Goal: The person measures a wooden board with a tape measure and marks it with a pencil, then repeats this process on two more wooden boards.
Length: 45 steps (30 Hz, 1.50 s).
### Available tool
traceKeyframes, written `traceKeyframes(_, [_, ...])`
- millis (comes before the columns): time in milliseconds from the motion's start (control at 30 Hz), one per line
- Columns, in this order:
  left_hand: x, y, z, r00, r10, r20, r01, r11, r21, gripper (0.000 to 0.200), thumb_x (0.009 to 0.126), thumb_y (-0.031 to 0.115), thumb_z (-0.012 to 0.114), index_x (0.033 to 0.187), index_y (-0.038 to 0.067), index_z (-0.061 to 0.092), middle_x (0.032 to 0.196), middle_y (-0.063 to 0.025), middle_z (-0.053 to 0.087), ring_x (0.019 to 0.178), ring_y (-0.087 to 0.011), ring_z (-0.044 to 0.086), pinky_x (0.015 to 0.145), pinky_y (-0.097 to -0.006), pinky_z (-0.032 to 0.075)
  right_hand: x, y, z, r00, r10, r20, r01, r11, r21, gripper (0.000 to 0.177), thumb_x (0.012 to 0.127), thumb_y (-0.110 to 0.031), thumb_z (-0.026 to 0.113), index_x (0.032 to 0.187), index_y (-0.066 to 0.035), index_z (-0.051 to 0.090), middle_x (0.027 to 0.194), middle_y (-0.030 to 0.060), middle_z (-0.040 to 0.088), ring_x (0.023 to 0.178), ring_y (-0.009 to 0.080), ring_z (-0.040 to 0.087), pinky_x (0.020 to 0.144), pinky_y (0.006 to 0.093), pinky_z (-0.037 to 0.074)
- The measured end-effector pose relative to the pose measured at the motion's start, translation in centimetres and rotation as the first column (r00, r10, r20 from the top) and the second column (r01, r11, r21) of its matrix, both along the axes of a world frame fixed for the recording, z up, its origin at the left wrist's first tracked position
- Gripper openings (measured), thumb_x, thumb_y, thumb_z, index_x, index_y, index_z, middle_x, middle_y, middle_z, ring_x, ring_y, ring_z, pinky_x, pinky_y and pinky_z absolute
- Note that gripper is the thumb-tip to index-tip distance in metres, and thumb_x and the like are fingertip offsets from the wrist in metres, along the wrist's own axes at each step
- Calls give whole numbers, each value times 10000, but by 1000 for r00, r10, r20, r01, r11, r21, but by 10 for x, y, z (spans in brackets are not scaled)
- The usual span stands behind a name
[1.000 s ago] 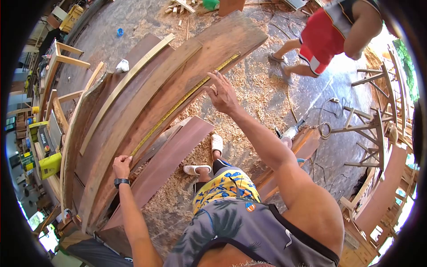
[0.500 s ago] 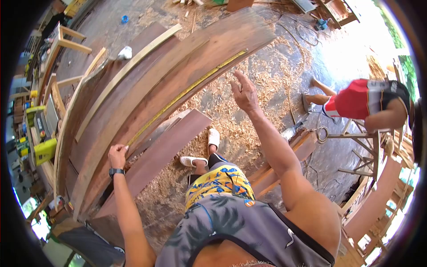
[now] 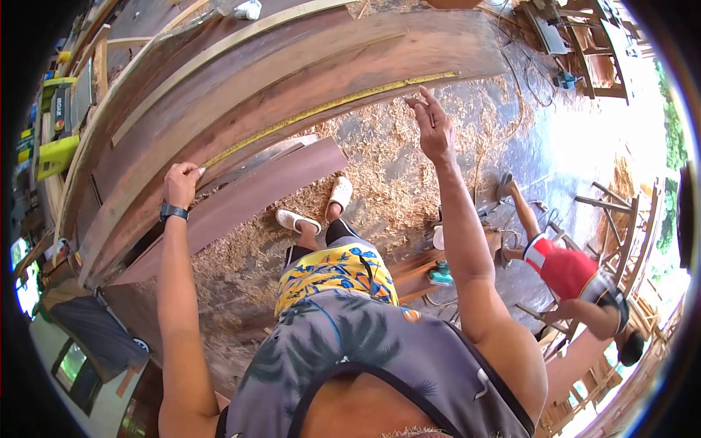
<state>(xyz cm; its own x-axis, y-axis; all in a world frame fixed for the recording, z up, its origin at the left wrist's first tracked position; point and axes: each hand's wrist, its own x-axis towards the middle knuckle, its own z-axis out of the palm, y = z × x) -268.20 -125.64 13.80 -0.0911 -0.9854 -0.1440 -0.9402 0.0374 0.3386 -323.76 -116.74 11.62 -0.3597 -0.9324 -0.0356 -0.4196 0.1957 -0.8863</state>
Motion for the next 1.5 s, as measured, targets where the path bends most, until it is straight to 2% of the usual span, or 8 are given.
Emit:
traceKeyframes(133, [1, 1, -3, 1000, 2, 5, -2, 999, -32, 148, 773, 201, 757, 850, 75, 744, 860, -131, 677, 835, -302, 656, 762, -394, 513, -12, -14, 2, 990, 102, 97, -97, 994, -51, 434, 1040, -300, 476, 1389, -48, 530, 1082, 112, 738, 904, 179, 712, 822, 321, 543])
traceKeyframes(200, [-2, 1, 1, 1000, 8, 0, -8, 999, -37, 164, 770, 217, 767, 840, 71, 743, 860, -128, 679, 833, -304, 654, 760, -394, 510, -12, -21, 9, 946, 154, 284, -152, 988, -32, 453, 1047, -336, 461, 1372, -32, 545, 1012, 103, 737, 884, 179, 700, 804, 323, 547])
traceKeyframes(267, [-3, 3, 1, 1000, 28, 15, -27, 999, -34, 188, 765, 238, 781, 840, 70, 742, 859, -126, 679, 835, -305, 652, 755, -395, 508, -11, -29, 10, 953, 166, 252, -167, 986, -16, 405, 1036, -288, 494, 1323, -19, 589, 966, 103, 724, 880, 183, 690, 792, 317, 551])
traceKeyframes(367, [-1, 1, 1, 1000, 13, 5, -13, 1000, -21, 204, 761, 251, 793, 843, 71, 742, 856, -126, 678, 830, -305, 651, 743, -398, 507, -8, -44, 8, 923, 309, 230, -301, 951, -71, 275, 966, -138, 565, 1171, 8, 674, 935, 121, 741, 847, 176, 711, 766, 307, 560])
traceKeyframes(467, [-1, 1, 0, 1000, 22, 1, -22, 1000, -21, 206, 759, 251, 798, 843, 72, 743, 854, -124, 677, 831, -306, 650, 740, -395, 505, -5, -59, 7, 907, 401, 126, -404, 915, -4, 245, 929, -122, 583, 1105, 14, 683, 881, 119, 747, 801, 167, 718, 753, 300, 564])
traceKeyframes(500, [-1, 1, -1, 1000, 25, 0, -25, 999, -21, 206, 759, 251, 798, 843, 72, 743, 854, -124, 677, 831, -306, 650, 740, -395, 505, -3, -64, 4, 903, 404, 144, -410, 912, 8, 220, 889, -126, 599, 1020, 22, 695, 815, 113, 738, 756, 155, 713, 730, 297, 564])
traceKeyframes(700, [-1, 1, 2, 999, 34, -3, -34, 999, 0, 189, 756, 236, 795, 845, 77, 748, 856, -120, 676, 837, -301, 651, 735, -393, 500, -7, -81, -3, 885, 435, 165, -447, 893, 41, 210, 840, -133, 608, 915, 31, 716, 740, 107, 718, 709, 149, 699, 681, 292, 557])
traceKeyframes(1500, [-2, 0, 4, 1000, 16, 6, -16, 1000, 3, 230, 771, 263, 779, 873, 60, 742, 892, -133, 675, 849, -309, 651, 759, -395, 506, -3, -82, -2, 871, 492, -6, -491, 870, 50, 211, 841, -122, 597, 929, 13, 733, 723, 107, 718, 657, 152, 690, 635, 302, 556])
